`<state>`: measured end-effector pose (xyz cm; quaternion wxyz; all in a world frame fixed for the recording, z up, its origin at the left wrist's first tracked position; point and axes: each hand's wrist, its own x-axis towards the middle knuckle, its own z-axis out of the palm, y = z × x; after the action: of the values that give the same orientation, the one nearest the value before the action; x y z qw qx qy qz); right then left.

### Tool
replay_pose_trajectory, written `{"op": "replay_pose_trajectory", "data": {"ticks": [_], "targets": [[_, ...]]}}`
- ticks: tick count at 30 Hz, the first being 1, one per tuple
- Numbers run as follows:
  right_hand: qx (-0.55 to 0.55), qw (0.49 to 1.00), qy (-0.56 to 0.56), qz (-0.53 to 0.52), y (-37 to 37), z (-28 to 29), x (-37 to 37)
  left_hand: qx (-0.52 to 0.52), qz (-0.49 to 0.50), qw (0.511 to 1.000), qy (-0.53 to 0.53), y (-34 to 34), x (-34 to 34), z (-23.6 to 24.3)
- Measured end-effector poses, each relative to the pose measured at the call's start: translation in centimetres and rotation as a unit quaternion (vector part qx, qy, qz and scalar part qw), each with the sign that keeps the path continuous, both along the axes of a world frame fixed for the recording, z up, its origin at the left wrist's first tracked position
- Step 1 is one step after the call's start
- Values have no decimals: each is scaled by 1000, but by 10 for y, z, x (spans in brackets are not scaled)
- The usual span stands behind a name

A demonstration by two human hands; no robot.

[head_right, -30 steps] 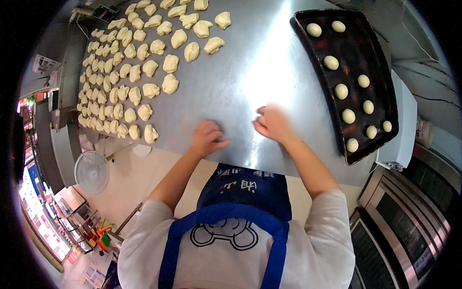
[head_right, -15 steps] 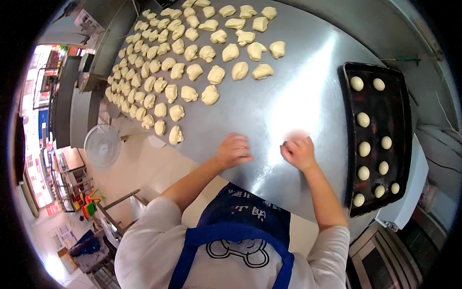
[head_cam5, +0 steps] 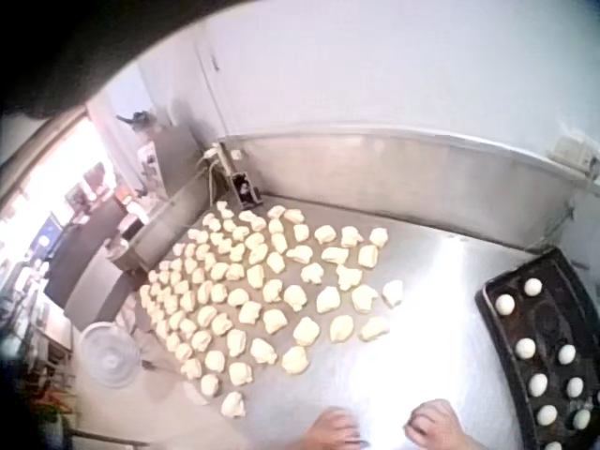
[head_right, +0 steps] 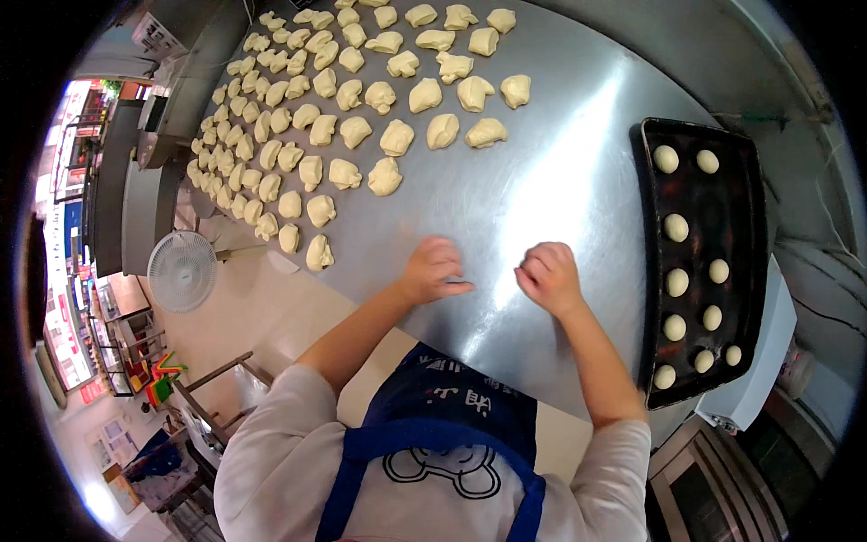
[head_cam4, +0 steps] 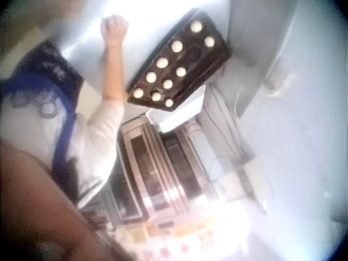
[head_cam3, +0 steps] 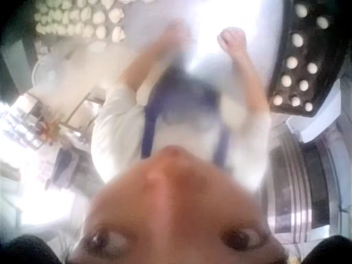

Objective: The person prepares bread dough by weighing portions, rolling them into rounds on a metal table, and arranging them on a dark baking tray.

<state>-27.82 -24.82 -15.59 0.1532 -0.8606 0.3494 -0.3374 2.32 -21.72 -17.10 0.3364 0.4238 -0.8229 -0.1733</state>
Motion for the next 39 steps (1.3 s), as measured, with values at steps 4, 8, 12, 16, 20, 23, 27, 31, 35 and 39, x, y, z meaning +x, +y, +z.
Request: {"op": "replay_pose_trajectory", "data": {"ticks": [4,8,12,16,20,23,27,31,35,39], "targets": [[-72,990,116,21,-62,1,16,-27,-3,997,-74,-59,-4,-15],[-5,986,141,-88,-80,10,-46,-26,45,998,-47,-74,27,-9],[36,995,37,-90,-34,8,-52,-18,174,982,78,-26,18,-6],[-67,995,43,51,-47,0,12,25,-8,995,-97,-39,-12,11],[-54,990,126,32,-102,9,-32,41,107,975,-191,-82,7,-1],[60,984,161,-48,-87,22,-67,-16,136,986,-92,-85,24,-5],[169,967,103,-159,-47,38,-71,36,148,988,-29,-56,25,3],[206,950,126,-198,-49,24,-23,69,155,982,-78,-50,29,10],[193,944,66,-258,-7,26,1,136,139,976,-101,-55,23,11],[194,944,37,-264,90,51,-6,153,255,945,138,-41,40,-13]]}}
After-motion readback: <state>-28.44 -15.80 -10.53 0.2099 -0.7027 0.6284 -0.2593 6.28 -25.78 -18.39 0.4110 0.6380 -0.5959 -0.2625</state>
